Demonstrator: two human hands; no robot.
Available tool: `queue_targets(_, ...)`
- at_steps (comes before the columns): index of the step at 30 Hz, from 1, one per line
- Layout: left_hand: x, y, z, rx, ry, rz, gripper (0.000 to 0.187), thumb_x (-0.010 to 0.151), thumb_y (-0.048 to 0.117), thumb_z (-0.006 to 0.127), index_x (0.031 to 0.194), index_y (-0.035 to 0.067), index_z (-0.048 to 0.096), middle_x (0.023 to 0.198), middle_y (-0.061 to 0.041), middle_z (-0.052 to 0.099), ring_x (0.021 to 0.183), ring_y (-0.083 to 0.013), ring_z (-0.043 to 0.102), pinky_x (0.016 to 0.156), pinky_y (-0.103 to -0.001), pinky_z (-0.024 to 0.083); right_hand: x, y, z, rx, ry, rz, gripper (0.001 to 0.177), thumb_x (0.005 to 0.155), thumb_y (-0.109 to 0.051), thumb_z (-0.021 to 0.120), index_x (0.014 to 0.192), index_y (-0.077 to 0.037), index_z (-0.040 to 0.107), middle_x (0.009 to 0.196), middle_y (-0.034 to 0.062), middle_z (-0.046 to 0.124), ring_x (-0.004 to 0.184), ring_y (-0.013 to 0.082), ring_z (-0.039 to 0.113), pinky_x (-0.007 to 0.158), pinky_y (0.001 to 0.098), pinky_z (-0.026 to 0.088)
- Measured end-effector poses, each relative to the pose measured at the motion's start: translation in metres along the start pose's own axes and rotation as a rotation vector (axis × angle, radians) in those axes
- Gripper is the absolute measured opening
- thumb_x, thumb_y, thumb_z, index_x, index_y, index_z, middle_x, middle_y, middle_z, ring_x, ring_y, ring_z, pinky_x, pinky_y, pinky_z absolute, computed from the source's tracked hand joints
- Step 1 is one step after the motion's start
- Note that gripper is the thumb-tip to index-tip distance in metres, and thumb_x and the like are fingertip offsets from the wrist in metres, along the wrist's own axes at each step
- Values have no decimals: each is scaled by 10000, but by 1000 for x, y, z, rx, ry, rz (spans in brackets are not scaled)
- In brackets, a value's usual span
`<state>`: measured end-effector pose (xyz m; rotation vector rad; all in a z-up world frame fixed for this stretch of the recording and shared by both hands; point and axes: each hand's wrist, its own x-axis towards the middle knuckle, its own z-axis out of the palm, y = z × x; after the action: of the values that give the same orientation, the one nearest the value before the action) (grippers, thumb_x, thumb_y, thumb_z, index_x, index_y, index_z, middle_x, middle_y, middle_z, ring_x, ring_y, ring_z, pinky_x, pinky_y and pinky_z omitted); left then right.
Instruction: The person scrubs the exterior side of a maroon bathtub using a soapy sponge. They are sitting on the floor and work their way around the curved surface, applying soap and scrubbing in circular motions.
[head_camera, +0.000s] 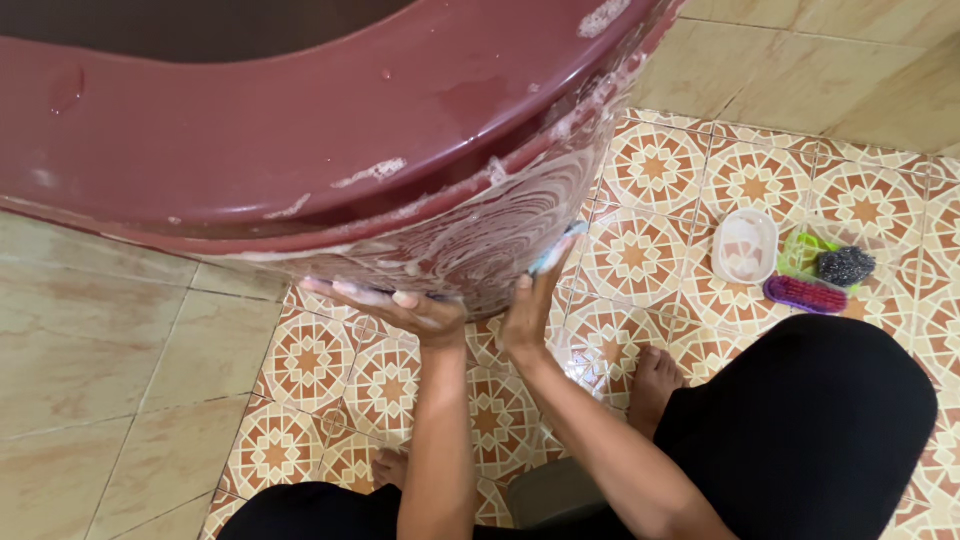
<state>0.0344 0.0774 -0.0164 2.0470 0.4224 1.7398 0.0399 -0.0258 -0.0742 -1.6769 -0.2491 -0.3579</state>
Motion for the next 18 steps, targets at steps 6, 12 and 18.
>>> queue_targets(6,-6,-4,11,9,26,5,611,1137,467,89,1697,253,-29,1784,-21,-102,1636,-245,-50,1355,-494,37,-15,-5,-4,-154,-59,-122,788,1106,-481,260,1621,11,-78,1711,259,-173,1618,399,-149,1331,495,-62)
queue_targets(12,-9,2,6,37,-1,-61,625,1134,468,93,1698,214,0,1766,-93,-86,1616,-329,-30,1379,-551,25,-4,-2,-3,-213,-29,-440,701,1107,-425,263,1671,-137,-37,1744,201,-154,1647,406,-151,1324,525,-71)
queue_targets(18,-9,5,9,72,-8,-35,700,1094,546,181,1678,243,-57,1764,-79,-100,1632,-329,-30,1350,-583,53,-36,25,4,-77,-44,-135,789,1128,-401,382,1653,-40,-82,1713,292,-164,1599,512,-149,1305,614,-45)
